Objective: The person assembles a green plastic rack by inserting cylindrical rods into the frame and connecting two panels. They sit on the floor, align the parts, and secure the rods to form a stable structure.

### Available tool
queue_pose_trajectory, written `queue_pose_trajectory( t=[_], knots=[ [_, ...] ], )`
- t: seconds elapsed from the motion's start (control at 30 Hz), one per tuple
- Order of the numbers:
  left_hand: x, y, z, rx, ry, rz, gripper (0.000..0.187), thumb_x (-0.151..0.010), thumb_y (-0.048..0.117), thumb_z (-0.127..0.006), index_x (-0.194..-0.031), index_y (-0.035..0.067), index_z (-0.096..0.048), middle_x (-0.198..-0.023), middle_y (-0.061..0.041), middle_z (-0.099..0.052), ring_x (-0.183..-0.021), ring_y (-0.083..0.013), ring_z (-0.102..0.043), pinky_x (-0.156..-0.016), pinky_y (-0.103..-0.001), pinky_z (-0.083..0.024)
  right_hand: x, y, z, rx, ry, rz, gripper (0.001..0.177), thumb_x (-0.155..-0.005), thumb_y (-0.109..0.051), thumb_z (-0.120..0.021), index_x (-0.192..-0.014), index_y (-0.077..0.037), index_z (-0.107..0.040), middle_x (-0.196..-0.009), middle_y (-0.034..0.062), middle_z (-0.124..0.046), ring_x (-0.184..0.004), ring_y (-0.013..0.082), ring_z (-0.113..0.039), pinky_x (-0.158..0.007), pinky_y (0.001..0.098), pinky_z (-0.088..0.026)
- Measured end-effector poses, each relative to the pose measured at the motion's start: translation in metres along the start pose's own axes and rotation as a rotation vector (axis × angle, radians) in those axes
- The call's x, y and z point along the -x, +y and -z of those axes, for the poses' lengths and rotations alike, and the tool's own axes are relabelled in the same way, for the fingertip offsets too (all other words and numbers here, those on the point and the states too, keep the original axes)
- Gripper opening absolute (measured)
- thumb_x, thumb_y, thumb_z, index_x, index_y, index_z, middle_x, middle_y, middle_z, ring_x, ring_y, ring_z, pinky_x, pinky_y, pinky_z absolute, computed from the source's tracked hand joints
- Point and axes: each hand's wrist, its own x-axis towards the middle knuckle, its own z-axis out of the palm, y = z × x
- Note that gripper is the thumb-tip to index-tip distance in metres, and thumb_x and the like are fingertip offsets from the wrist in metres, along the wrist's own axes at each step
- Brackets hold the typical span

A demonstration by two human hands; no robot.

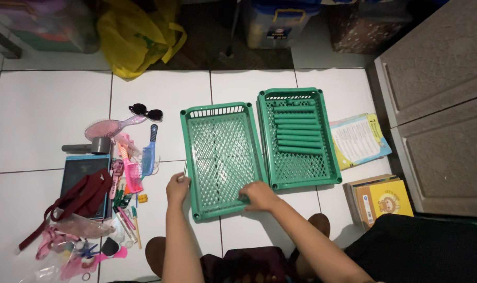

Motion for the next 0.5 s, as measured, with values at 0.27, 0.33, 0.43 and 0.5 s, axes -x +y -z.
queue_pose_trajectory(
  t=[0.27,0.33,0.43,0.5],
  knots=[
    [0.016,-0.02,0.024,-0.13,-0.21,0.04,0.039,-0.083,0.034,-0.077,-0.105,0.002,-0.08,-0.098,-0.014,-0.079,-0.085,-0.023,-0.072,-0.08,-0.035,-0.056,-0.01,0.144,0.036,-0.247,0.797,-0.609,0.025,-0.086,-0.025,-0.073,-0.108,-0.012,-0.075,-0.107,0.0103,-0.075,-0.093,0.0293,-0.074,-0.085,0.0411,-0.057],
    [0.018,-0.022,0.027,-0.024,-0.286,0.045,0.036,-0.083,0.03,-0.076,-0.101,-0.001,-0.08,-0.091,-0.012,-0.08,-0.077,-0.0206,-0.073,-0.073,-0.034,-0.058,0.003,0.189,0.042,0.038,0.843,-0.634,0.022,-0.087,-0.021,-0.075,-0.107,-0.012,-0.078,-0.107,0.0125,-0.076,-0.1,0.0343,-0.07,-0.088,0.0455,-0.055],
    [0.018,-0.022,0.025,0.077,-0.321,0.074,0.03,-0.082,0.023,-0.076,-0.099,-0.001,-0.079,-0.088,-0.01,-0.079,-0.073,-0.0182,-0.071,-0.069,-0.032,-0.057,0.011,0.227,0.035,0.054,0.69,-0.629,0.036,-0.076,-0.017,-0.078,-0.111,-0.013,-0.076,-0.109,0.0144,-0.074,-0.101,0.0369,-0.068,-0.086,0.048,-0.055],
    [0.019,-0.025,0.027,0.073,-0.314,0.065,0.026,-0.082,0.019,-0.076,-0.098,-0.001,-0.079,-0.087,-0.01,-0.079,-0.073,-0.0189,-0.07,-0.069,-0.032,-0.057,0.006,0.236,0.024,0.215,0.512,-0.581,0.032,-0.076,-0.018,-0.078,-0.107,-0.011,-0.074,-0.107,0.0142,-0.072,-0.104,0.0369,-0.066,-0.084,0.0488,-0.055]
  ],
)
